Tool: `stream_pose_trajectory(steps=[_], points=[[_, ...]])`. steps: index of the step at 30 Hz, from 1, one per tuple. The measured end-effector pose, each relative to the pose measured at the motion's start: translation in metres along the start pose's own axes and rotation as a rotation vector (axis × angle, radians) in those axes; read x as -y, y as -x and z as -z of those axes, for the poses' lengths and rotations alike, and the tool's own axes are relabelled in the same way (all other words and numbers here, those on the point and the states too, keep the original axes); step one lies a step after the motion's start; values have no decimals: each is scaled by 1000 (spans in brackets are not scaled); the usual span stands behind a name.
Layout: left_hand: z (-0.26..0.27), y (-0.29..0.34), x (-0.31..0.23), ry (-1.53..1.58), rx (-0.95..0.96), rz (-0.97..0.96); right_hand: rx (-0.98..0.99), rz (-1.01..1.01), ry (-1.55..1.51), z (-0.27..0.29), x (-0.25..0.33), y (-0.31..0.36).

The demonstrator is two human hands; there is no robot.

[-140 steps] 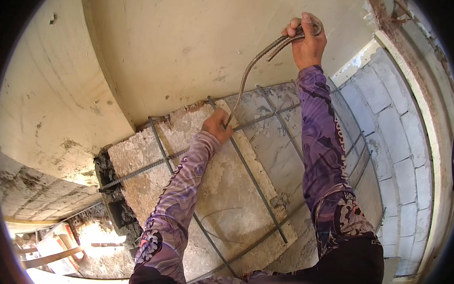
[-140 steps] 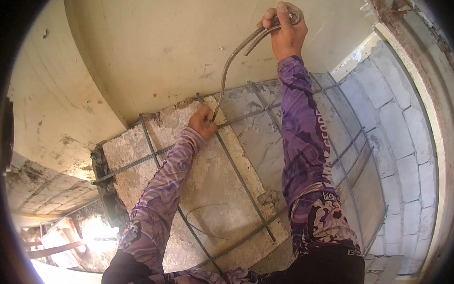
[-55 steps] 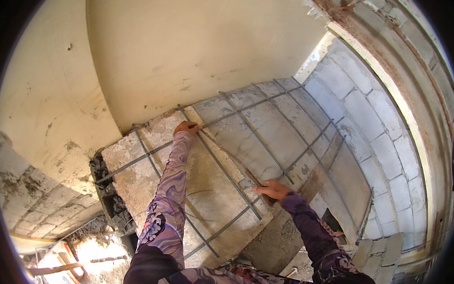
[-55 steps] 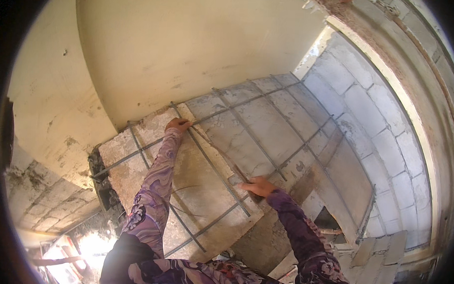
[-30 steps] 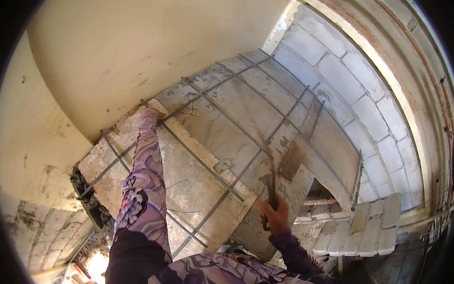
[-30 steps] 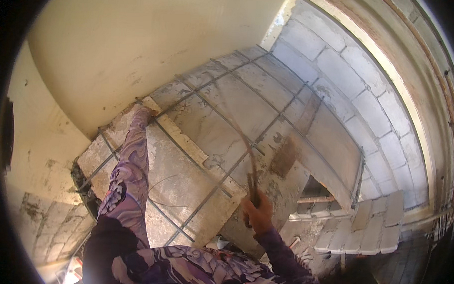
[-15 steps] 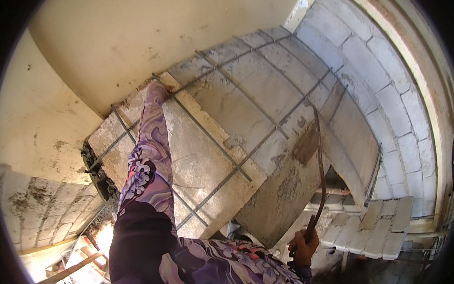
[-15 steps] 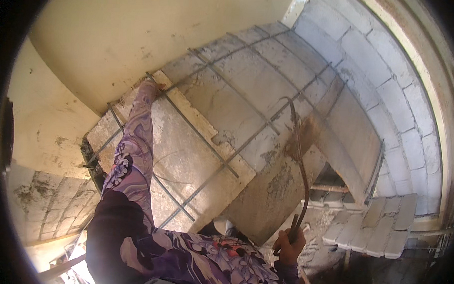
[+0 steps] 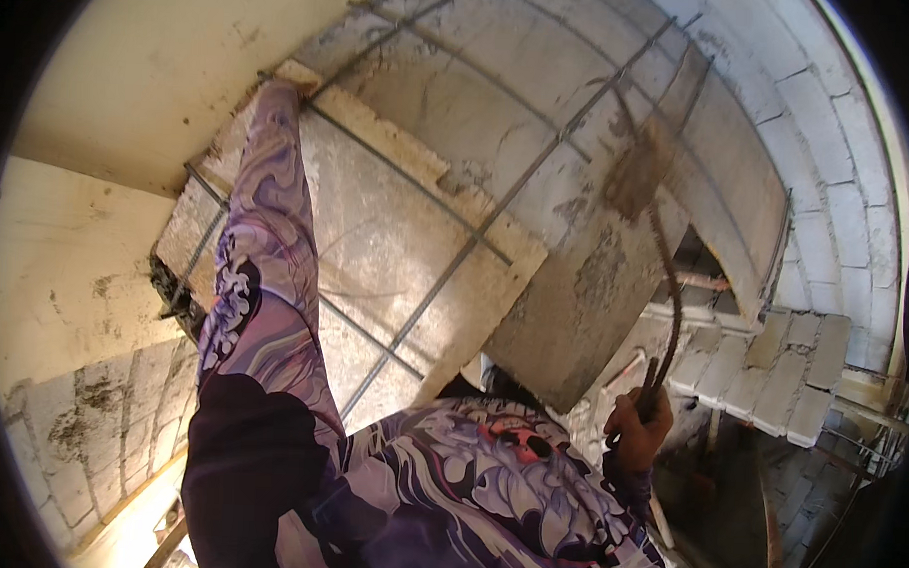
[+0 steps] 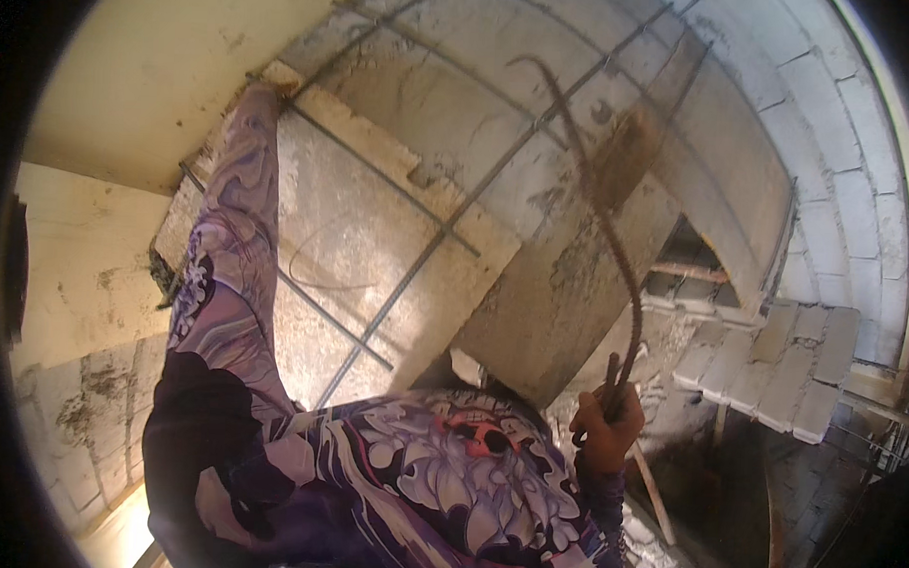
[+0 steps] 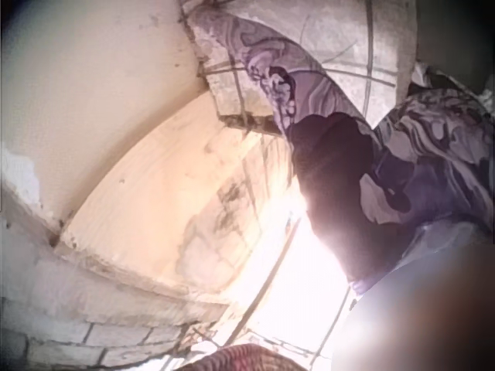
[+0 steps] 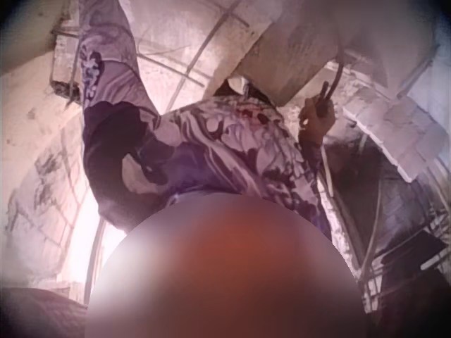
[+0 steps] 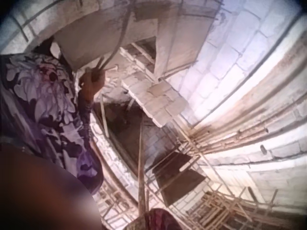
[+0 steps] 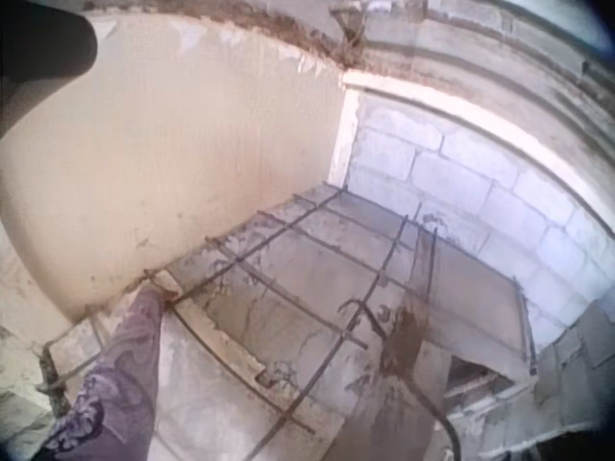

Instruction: The person secures a rebar grid to a concrete ceiling using a curved metal tool to bend and twist wire ties at multiple intersections. The worker repeatedly reaches upward, hooks the tool around the wire, and twists it to fasten the rebar to the ceiling structure.

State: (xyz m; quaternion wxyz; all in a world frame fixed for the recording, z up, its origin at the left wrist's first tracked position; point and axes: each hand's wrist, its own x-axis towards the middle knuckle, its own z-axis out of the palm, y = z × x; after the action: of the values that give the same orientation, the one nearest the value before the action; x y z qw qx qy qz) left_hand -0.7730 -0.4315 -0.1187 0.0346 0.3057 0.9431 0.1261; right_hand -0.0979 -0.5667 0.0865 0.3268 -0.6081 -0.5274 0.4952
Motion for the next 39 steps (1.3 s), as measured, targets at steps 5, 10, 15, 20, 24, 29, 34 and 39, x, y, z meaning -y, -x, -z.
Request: stream_pose_trajectory(steps=[5, 10, 15, 20, 24, 29, 34, 39], points=[[5, 2, -11, -38, -50, 3, -94, 33, -72, -11, -6, 5], [59, 45, -26, 46, -174, -14, -209, -73, -69, 1, -10, -18], [150, 179, -3, 608, -27, -251, -14, 240, -196, 39, -2, -46], [246, 384, 78, 775, -25, -186, 102, 567, -79, 73, 15, -80], [266, 554, 132, 858, -414, 306, 335, 490, -300, 90, 17, -102], [190, 696, 153, 797, -608, 663, 547, 372, -301, 86, -12, -89], [139, 706, 102, 628, -584, 417, 681, 329, -377, 78, -29, -49], [120, 598, 52, 464, -409, 314, 733, 518, -446, 92, -32, -31]])
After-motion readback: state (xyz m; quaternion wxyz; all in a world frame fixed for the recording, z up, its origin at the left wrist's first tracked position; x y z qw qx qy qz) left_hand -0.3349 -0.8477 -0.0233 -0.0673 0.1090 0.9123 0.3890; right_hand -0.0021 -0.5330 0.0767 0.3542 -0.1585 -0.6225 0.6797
